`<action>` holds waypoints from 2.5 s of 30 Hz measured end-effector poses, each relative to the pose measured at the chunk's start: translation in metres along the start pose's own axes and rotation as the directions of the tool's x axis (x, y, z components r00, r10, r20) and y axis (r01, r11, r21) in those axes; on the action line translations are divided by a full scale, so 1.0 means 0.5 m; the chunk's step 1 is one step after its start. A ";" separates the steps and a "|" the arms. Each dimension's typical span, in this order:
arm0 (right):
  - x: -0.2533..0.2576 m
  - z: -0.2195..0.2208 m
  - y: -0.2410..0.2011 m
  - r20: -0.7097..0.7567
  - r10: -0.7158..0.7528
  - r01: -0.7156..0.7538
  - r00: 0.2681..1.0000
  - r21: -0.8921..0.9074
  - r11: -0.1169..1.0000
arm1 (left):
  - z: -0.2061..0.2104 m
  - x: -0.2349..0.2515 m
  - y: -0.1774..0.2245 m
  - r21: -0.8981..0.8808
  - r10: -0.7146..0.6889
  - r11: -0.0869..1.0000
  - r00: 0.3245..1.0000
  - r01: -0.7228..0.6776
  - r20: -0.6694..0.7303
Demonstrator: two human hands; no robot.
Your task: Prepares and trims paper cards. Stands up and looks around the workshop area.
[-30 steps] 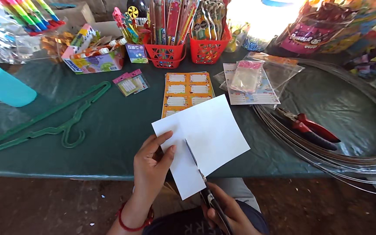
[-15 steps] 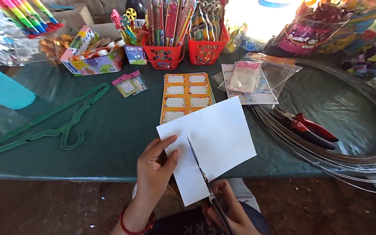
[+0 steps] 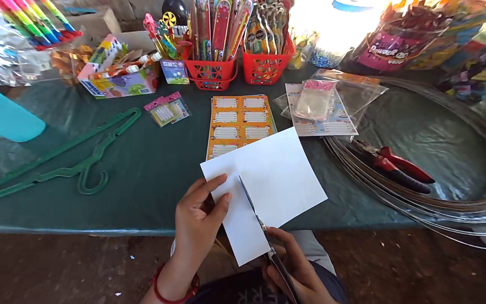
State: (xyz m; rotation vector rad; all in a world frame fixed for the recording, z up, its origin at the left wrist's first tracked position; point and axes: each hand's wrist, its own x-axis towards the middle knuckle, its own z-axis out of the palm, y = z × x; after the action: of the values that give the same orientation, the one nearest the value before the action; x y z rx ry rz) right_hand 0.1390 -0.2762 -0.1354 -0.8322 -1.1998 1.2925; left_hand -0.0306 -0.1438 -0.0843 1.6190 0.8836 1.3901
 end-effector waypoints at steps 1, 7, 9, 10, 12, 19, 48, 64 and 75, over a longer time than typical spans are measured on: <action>0.000 0.000 0.001 -0.002 -0.002 0.002 1.000 -0.010 1.000 | 0.000 0.000 0.000 -0.002 -0.001 1.000 1.000 0.001 -0.003; 0.003 0.000 -0.009 -0.015 0.024 -0.024 1.000 -0.014 1.000 | -0.001 0.000 -0.004 -0.039 -0.007 0.999 1.000 0.008 0.001; 0.007 -0.001 -0.016 -0.007 0.040 -0.040 0.999 0.000 0.999 | 0.000 -0.003 -0.001 -0.057 -0.033 0.998 0.999 0.035 0.025; 0.008 -0.001 -0.020 -0.007 0.048 -0.048 0.999 0.006 0.999 | 0.003 -0.006 0.000 -0.066 -0.041 0.997 0.999 0.044 0.036; 0.011 -0.001 -0.026 -0.012 0.057 -0.057 0.998 0.008 0.998 | 0.007 -0.011 0.001 -0.072 -0.049 0.996 0.998 0.052 0.047; 0.015 -0.005 -0.030 0.016 0.079 -0.079 0.997 0.002 0.997 | 0.004 -0.010 0.001 -0.138 -0.089 0.986 0.994 0.096 0.057; 0.023 0.009 -0.030 -0.046 0.052 -0.053 0.998 -0.027 0.998 | 0.007 -0.017 0.003 -0.120 -0.037 0.992 0.999 0.041 0.035; 0.040 0.002 -0.034 -0.019 0.011 -0.012 1.000 -0.043 0.999 | 0.007 -0.024 0.005 -0.185 -0.080 0.978 0.994 0.092 0.072; 0.059 0.002 -0.046 -0.059 0.029 -0.035 0.998 -0.095 0.995 | 0.000 -0.016 0.007 -0.176 -0.084 0.980 0.994 0.095 0.067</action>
State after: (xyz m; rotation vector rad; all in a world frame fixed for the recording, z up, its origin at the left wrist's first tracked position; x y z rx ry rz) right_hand 0.1405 -0.2510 -0.1079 -0.9560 -1.2150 1.2362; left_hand -0.0315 -0.1523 -0.0845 1.4593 0.7649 1.3132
